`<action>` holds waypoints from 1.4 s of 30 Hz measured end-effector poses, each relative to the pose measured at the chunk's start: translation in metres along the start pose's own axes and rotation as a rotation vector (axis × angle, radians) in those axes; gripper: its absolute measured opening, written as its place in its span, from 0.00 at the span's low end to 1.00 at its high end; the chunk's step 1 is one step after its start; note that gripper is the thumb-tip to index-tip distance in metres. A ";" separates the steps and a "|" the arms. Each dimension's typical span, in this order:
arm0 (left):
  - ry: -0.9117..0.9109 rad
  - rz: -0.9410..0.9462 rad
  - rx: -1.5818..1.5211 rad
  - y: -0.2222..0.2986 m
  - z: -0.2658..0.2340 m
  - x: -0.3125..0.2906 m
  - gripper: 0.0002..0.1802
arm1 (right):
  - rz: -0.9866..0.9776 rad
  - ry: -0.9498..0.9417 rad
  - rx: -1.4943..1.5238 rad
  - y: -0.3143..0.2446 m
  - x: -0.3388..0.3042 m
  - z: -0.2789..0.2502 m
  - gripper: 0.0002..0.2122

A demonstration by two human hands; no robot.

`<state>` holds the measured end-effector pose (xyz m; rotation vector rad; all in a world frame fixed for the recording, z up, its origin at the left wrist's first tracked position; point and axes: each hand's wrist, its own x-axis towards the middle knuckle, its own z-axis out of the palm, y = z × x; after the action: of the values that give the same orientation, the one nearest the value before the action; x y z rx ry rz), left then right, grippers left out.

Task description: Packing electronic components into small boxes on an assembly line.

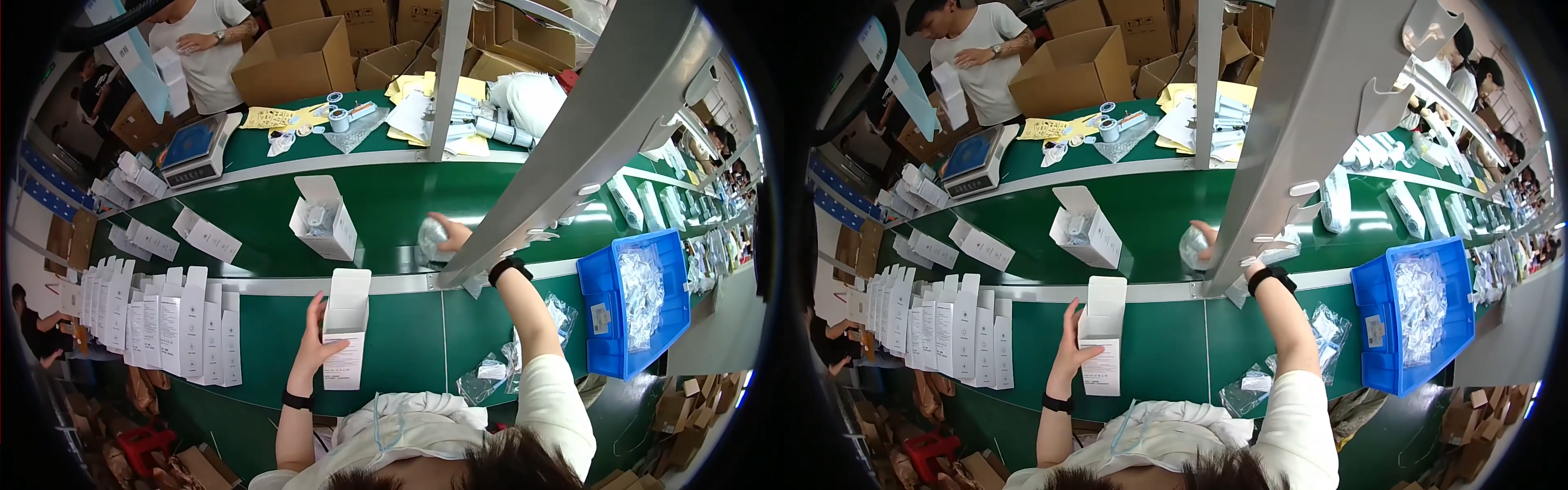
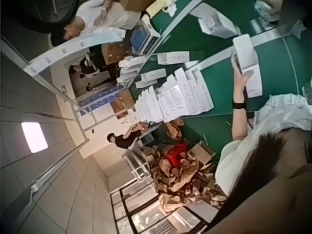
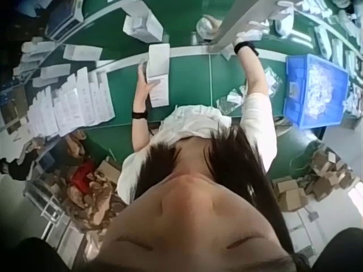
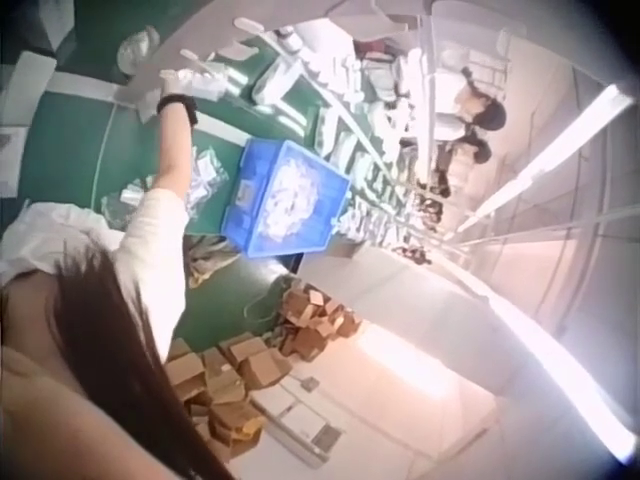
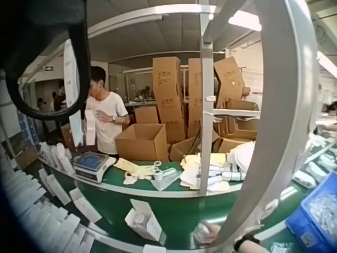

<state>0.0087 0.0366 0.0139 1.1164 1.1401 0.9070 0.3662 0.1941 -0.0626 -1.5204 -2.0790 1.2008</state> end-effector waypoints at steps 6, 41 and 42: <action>-0.150 0.281 0.572 0.023 0.038 0.014 0.42 | -0.122 1.025 0.738 -0.021 -0.122 -0.041 0.25; 0.170 0.876 0.398 -0.055 0.073 -0.001 0.42 | -0.426 0.710 0.177 -0.115 -0.155 0.051 0.07; 0.160 0.885 0.394 -0.056 0.068 -0.004 0.42 | -0.287 0.813 0.337 -0.073 -0.153 0.051 0.09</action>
<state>0.0749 0.0066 -0.0368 1.9720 0.9600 1.5006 0.3464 0.0285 -0.0038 -1.2082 -1.3994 0.6210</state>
